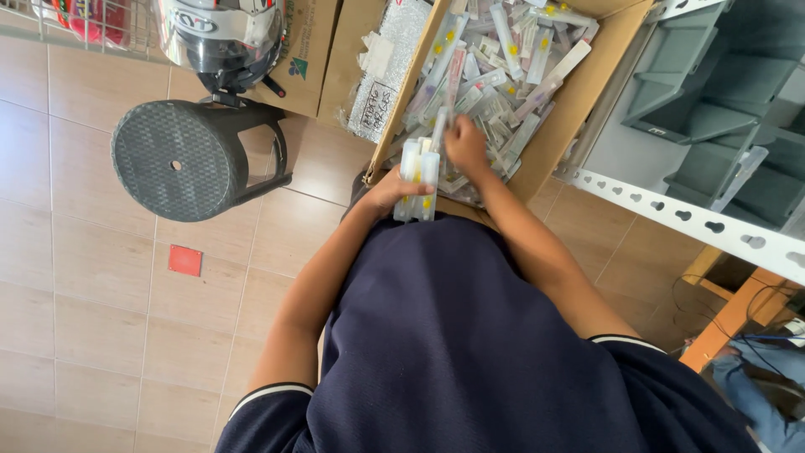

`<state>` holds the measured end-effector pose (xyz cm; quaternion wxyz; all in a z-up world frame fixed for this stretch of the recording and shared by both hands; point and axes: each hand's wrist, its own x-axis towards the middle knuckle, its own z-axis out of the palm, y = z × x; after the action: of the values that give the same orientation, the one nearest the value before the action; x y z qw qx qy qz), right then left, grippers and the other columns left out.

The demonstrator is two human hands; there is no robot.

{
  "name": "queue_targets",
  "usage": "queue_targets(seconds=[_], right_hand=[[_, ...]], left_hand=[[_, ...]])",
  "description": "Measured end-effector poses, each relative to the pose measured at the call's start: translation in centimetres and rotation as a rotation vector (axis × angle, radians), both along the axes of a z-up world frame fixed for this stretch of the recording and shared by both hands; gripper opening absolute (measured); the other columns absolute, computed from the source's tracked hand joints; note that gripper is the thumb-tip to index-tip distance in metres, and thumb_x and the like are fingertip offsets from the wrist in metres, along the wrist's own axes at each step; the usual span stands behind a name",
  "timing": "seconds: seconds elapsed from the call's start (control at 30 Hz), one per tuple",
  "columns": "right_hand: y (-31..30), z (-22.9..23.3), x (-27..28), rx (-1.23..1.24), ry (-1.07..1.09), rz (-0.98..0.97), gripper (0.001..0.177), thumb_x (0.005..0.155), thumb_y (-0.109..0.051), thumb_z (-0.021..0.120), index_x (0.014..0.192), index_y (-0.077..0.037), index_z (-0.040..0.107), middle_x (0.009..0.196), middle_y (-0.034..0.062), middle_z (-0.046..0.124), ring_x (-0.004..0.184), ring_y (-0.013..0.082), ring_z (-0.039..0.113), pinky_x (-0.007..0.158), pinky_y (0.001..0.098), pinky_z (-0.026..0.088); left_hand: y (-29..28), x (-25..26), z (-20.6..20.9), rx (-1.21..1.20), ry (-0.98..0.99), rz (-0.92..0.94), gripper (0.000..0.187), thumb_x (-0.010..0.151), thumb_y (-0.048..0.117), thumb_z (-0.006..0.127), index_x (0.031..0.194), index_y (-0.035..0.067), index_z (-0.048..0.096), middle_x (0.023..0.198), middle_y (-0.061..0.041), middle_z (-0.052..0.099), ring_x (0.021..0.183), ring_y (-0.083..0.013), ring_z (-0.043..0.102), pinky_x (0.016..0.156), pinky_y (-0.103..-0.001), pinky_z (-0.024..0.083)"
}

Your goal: The person sorts small, individually wrapped medical items from a large cardboard box. They pick up handfuls of the items, transfer them to a shelf, and arrange them into smaller boxes and plastic bins. The person also handles a small box of alcohol pads and places it on the shelf among other medical supplies.

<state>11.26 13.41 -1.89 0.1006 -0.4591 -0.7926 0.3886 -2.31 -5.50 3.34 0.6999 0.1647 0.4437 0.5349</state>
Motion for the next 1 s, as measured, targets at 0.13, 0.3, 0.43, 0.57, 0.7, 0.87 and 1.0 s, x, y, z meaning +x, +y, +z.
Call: queue_targets(seconds=[0.13,0.3,0.43,0.57,0.7,0.87,1.0], right_hand=[[8.7,-0.7,-2.1,0.19,0.244,-0.181,0.019,0.092,-0.012,0.064,0.101,-0.006,0.048,0.083,0.0183,0.065,0.076,0.0397,0.068,0.068,0.0503,0.052],[20.1,-6.2,-1.2,0.278,-0.037,-0.122,0.062,0.085,-0.025,0.08,0.131,-0.002,0.046,0.099,0.0242,0.068,0.093,0.0436,0.067,0.082,0.0498,0.052],[19.3,-2.5,-1.4,0.289,-0.218,0.031,0.061,0.09,-0.032,0.081,0.138,-0.007,0.053,0.108,0.0265,0.069,0.1,0.0462,0.066,0.086,0.0523,0.052],[15.7,4.4,-2.9,0.269,-0.406,-0.008,0.057,0.083,-0.037,0.08,0.133,-0.017,0.061,0.112,0.021,0.069,0.104,0.0431,0.066,0.085,0.0527,0.052],[17.0,4.2,-1.6,0.427,-0.343,-0.216,0.042,0.085,-0.043,0.085,0.108,-0.011,0.07,0.115,0.0195,0.066,0.107,0.0409,0.065,0.088,0.05,0.052],[22.7,-2.9,2.7,0.342,-0.261,-0.372,0.035,0.089,-0.021,0.074,0.116,-0.002,0.064,0.121,0.0211,0.063,0.112,0.0417,0.063,0.094,0.0485,0.052],[23.6,-5.4,3.1,0.398,-0.34,-0.315,0.039,0.079,-0.012,0.078,0.113,-0.001,0.063,0.12,0.0262,0.058,0.107,0.046,0.06,0.089,0.0489,0.051]], left_hand=[[0.0,0.0,3.0,0.054,0.008,0.051,0.065,0.078,0.018,0.084,0.138,0.006,0.063,0.118,-0.003,0.069,0.111,-0.0159,0.063,0.102,-0.033,0.05],[-0.3,-0.9,3.5,0.024,0.014,0.139,0.069,0.079,0.025,0.082,0.142,0.008,0.059,0.121,-0.004,0.066,0.111,-0.0179,0.061,0.1,-0.035,0.05],[-0.4,-0.8,2.9,-0.004,-0.034,0.151,0.07,0.08,0.026,0.083,0.143,0.008,0.058,0.122,-0.006,0.066,0.112,-0.0198,0.061,0.1,-0.037,0.05],[-0.1,-1.1,3.3,-0.03,-0.067,0.145,0.07,0.079,0.026,0.083,0.142,0.008,0.057,0.119,-0.006,0.066,0.109,-0.0192,0.062,0.097,-0.037,0.052],[0.1,-1.2,3.6,-0.001,-0.099,0.153,0.069,0.081,0.026,0.082,0.143,0.008,0.056,0.114,-0.006,0.066,0.107,-0.0184,0.064,0.096,-0.037,0.053],[0.1,-1.1,3.5,-0.015,-0.11,0.157,0.069,0.081,0.026,0.082,0.143,0.007,0.057,0.112,-0.006,0.065,0.104,-0.0181,0.063,0.094,-0.036,0.053],[0.0,-0.9,3.2,-0.031,-0.08,0.173,0.07,0.081,0.026,0.081,0.143,0.007,0.057,0.112,-0.005,0.066,0.105,-0.0177,0.064,0.094,-0.037,0.054]])
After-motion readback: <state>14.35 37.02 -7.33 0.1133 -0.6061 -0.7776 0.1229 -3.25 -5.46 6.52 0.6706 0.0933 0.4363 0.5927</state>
